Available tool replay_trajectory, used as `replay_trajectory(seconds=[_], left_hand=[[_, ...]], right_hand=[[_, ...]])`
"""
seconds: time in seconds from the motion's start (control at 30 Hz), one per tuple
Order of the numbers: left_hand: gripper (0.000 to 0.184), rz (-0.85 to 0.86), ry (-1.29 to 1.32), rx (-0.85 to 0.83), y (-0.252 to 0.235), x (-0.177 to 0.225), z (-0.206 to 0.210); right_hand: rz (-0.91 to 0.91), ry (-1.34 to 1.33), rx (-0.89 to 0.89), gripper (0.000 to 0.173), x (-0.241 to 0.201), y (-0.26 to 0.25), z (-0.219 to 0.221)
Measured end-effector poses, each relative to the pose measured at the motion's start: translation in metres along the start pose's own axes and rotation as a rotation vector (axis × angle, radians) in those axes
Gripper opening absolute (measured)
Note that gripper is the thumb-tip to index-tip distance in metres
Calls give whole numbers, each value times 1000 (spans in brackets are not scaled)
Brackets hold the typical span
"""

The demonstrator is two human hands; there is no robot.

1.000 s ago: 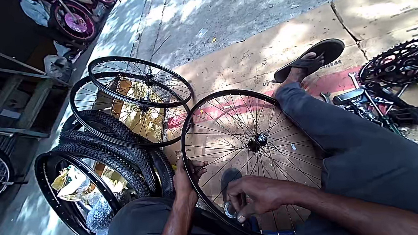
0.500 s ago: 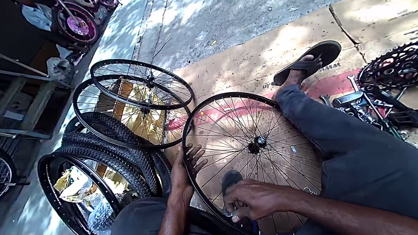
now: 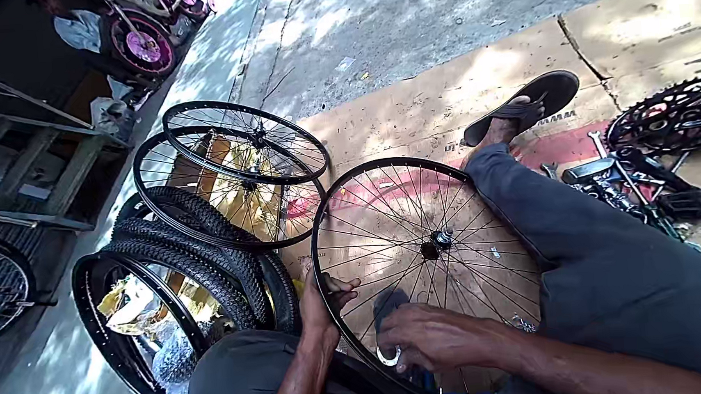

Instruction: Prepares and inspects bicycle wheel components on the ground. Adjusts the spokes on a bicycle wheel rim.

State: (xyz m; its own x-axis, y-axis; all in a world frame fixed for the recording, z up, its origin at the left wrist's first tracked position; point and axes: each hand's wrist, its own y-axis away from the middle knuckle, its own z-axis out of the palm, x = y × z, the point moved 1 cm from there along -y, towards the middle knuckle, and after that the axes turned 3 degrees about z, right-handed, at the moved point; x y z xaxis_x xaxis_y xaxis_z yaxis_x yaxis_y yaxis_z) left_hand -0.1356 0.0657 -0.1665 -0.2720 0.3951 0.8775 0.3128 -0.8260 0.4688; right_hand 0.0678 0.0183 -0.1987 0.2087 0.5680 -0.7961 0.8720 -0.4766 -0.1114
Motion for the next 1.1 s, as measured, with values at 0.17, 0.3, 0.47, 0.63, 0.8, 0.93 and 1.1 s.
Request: replay_trajectory(seconds=[0.17, 0.3, 0.47, 0.63, 0.8, 0.93, 1.1], left_hand=[[56, 0, 38, -34, 0, 5, 5], [54, 4, 37, -14, -1, 4, 5], [57, 2, 29, -10, -2, 3, 2], [57, 7, 24, 10, -3, 3, 2], [59, 8, 30, -8, -3, 4, 1], [56, 1, 25, 2, -3, 3, 2], [58, -2, 37, -4, -1, 3, 2]], right_hand=[[132, 160, 74, 14, 4, -14, 19], [107, -61, -135, 33, 1, -7, -14], [242, -31, 17, 17, 4, -6, 2], [197, -63, -163, 32, 5, -15, -8], [316, -106, -33, 28, 5, -8, -4], [270, 23, -129, 24, 2, -16, 0], [325, -257, -98, 33, 3, -5, -17]])
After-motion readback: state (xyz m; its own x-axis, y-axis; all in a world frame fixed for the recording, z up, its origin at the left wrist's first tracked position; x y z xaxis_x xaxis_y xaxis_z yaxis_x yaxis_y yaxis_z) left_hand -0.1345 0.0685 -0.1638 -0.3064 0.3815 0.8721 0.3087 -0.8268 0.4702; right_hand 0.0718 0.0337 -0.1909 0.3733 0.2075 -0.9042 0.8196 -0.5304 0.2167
